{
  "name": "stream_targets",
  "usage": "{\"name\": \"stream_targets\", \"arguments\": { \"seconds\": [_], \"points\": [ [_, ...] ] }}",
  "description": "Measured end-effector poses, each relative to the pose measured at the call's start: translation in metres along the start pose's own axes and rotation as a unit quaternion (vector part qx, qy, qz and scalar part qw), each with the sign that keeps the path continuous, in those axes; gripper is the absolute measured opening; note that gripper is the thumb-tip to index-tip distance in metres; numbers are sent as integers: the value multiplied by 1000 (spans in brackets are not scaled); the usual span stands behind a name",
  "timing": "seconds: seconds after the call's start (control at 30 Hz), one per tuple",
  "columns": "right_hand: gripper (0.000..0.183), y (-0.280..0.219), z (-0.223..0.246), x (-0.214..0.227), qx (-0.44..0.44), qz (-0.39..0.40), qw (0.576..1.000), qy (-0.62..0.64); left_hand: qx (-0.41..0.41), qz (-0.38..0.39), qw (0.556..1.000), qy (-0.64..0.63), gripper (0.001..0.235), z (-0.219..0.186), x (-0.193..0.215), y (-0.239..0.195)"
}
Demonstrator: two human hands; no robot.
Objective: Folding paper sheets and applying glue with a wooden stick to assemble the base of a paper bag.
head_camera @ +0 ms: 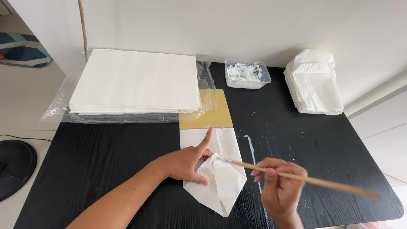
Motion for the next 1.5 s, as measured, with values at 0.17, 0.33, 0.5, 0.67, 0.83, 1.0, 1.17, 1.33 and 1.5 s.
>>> {"name": "stream_targets", "arguments": {
  "seconds": [0.17, 0.33, 0.5, 0.67, 0.83, 1.0, 1.17, 1.33, 1.5],
  "points": [
    [15, -1, -9, -4, -49, 75, 996, 22, 8, 4, 1000, 6, 146, -2, 1, 1],
    [15, 7, -13, -11, -30, 78, 996, 21, 8, 5, 1000, 6, 146, -2, 0, 1],
    [19, 22, -14, -6, -8, 26, 999, 16, 18, 11, 1000, 10, 145, -1, 1, 1],
    [15, 26, -7, 2, -29, 86, 996, -2, 7, 6, 1000, 3, 145, -1, 3, 2],
    [13, 24, -1, -3, -41, 205, 977, -33, 5, 3, 1000, -6, 146, -1, 1, 2],
    [14, 30, -7, -12, -47, 217, 973, -64, -4, 4, 1000, 2, 145, 0, 0, 2],
    [15, 38, -11, -17, -22, 187, 980, -59, 16, 7, 1000, 4, 146, -2, 1, 1],
    [17, 46, -8, -14, 5, 142, 989, -28, 12, 7, 1000, -1, 146, 0, 0, 1],
    [17, 65, -10, -2, 43, 84, 996, -4, 21, 8, 1000, -2, 145, -5, 2, 0]
  ]
}}
Point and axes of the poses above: each hand's wrist, its own y-axis towards the middle knuckle, its own x-axis out of the back of the hand, z = x × y, the point moved 4 cm from there along y, towards the middle knuckle, and after that the axes turned 12 degrees about -x, right-handed, at the moved point
